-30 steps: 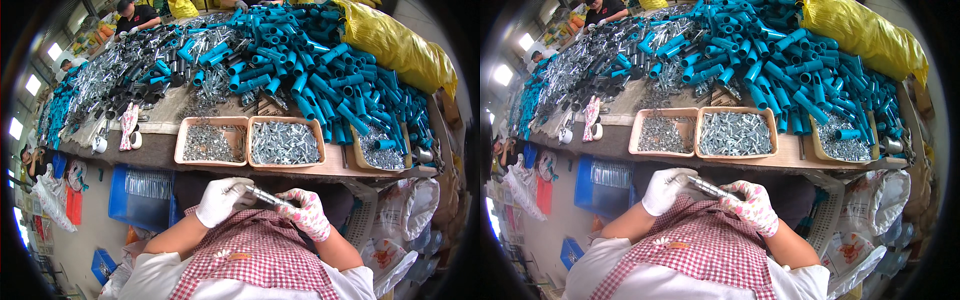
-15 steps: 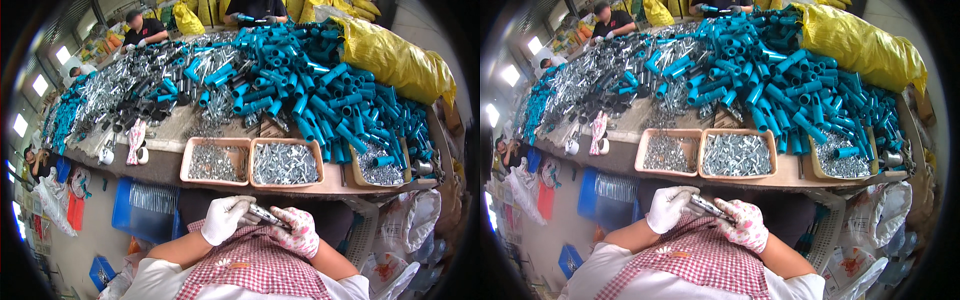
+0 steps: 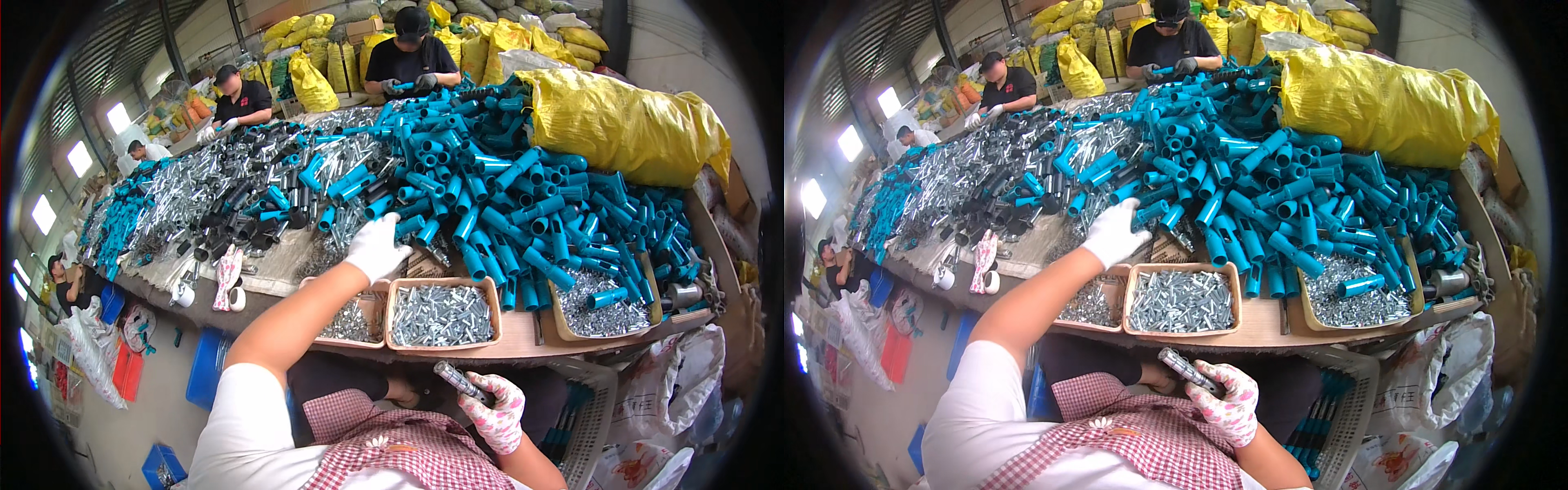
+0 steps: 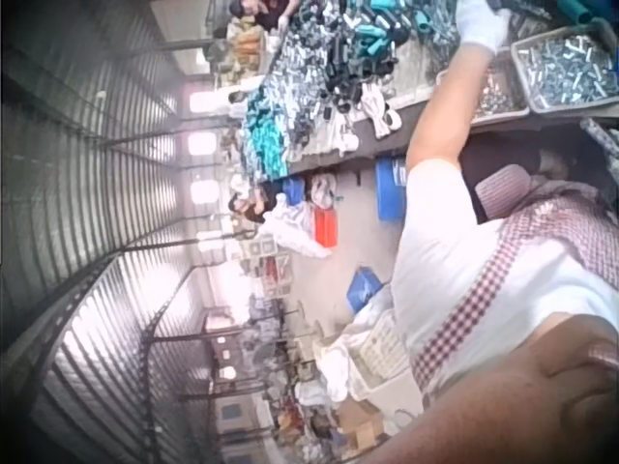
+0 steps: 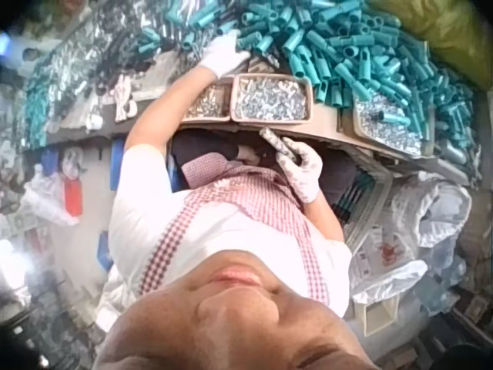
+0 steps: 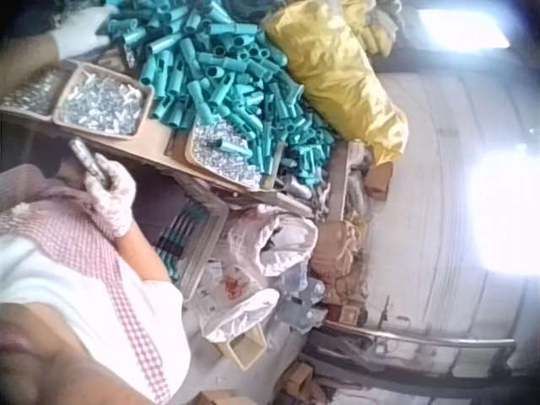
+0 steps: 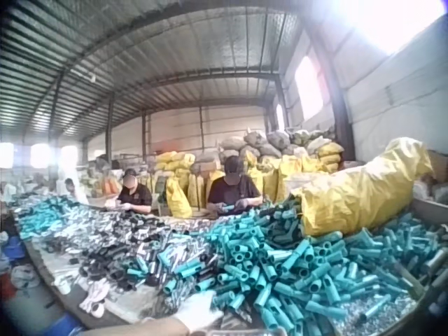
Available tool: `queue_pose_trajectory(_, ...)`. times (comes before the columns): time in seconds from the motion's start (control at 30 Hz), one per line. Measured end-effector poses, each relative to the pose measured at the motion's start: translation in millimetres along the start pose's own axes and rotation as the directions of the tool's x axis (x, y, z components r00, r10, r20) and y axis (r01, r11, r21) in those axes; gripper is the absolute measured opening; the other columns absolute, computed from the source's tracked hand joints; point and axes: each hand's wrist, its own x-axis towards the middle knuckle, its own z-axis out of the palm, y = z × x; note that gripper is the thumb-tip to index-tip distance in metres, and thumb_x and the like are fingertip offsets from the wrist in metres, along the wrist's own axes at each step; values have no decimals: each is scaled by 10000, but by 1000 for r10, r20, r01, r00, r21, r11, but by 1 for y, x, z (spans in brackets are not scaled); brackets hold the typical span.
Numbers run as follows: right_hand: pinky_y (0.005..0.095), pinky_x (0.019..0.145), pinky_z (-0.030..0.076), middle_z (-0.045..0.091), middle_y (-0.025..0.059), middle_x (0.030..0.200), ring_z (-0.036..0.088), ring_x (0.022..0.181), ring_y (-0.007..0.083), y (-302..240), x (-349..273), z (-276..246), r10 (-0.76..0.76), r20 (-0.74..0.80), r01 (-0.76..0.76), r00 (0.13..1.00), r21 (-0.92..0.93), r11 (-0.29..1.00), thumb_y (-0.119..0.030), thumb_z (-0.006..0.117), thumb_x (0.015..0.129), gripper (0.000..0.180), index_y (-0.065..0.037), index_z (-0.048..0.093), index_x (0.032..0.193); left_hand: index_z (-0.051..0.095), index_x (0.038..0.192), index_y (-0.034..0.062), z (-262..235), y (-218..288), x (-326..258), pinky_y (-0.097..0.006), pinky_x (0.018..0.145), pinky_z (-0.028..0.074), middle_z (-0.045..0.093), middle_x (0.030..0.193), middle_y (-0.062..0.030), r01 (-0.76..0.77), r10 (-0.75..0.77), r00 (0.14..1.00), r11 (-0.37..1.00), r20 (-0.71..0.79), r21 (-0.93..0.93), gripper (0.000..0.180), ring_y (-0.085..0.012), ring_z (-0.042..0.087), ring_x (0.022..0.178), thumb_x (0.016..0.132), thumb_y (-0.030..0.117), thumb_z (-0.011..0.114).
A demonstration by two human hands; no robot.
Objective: The person assembles tool handles by fitting metal rods, springs, and fasteners into plastic casings by hand, then places the completed handles into a plastic basket.
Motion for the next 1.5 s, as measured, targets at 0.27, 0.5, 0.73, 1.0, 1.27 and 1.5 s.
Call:
queue_pose_trajectory(0.27, 259, 624, 502, 668, 112, 797, 627, 663, 128, -12, -1, -6, 141, -89, -150, 986, -97, 984, -100, 773, 737, 339, 28, 697, 1042, 444, 1311, 131, 26, -6, 52, -431, 687, 540, 649, 974, -163, -214, 250, 957, 951, -146, 223, 508, -326, 647, 888, 832, 158, 610)
queue_pose_trajectory(0.5, 300, 721, 522, 682, 128, 872, 679, 784, 206, -9, 12, 0, 164, -33, -167, 986, -239, 957, -154, 763, 753, 386, 26, 684, 1087, 525, 1171, -14, -64, 24, -76, -291, 740, 539, 617, 918, -90, 209, -156, 975, 438, 155, -874, 401, -141, 627, 865, 824, 127, 670)
queue_pose_trajectory(0.73, 319, 692, 539, 673, 136, 848, 687, 745, 221, -25, 23, 24, 190, 194, -122, 962, -315, 941, -130, 751, 743, 409, 4, 677, 1122, 419, 1152, 38, -59, 10, -170, -404, 727, 611, 544, 998, -110, 425, -244, 884, 67, 398, -903, 313, -221, 633, 913, 870, -30, 537)
queue_pose_trajectory(1.0, 269, 675, 534, 691, 99, 829, 678, 736, 135, -22, 16, 31, 216, 356, -154, 909, -196, 969, -122, 760, 740, 356, 26, 694, 1057, 422, 1119, 63, -45, -28, -215, -417, 763, 611, 604, 1054, -131, 483, -79, 850, -276, 521, -831, 281, -247, 658, 914, 889, 8, 572)
queue_pose_trajectory(1.27, 333, 744, 548, 698, 144, 878, 697, 812, 250, -32, 19, 44, 199, 428, -40, 881, -352, 935, -157, 775, 738, 335, -27, 712, 1040, 603, 1013, 0, -53, 0, -237, -246, 713, 531, 671, 902, -63, 409, -95, 913, 234, 398, -882, 199, -87, 630, 782, 843, 50, 695)
queue_pose_trajectory(1.5, 311, 780, 552, 709, 163, 948, 709, 858, 234, -28, 9, 52, 281, 443, -179, 851, -259, 949, -282, 858, 694, 511, 13, 683, 1073, 670, 1054, -67, -70, -18, -215, -239, 542, 515, 674, 733, -90, 536, 319, 759, 189, 567, -823, 300, -118, 632, 561, 951, 204, 595)
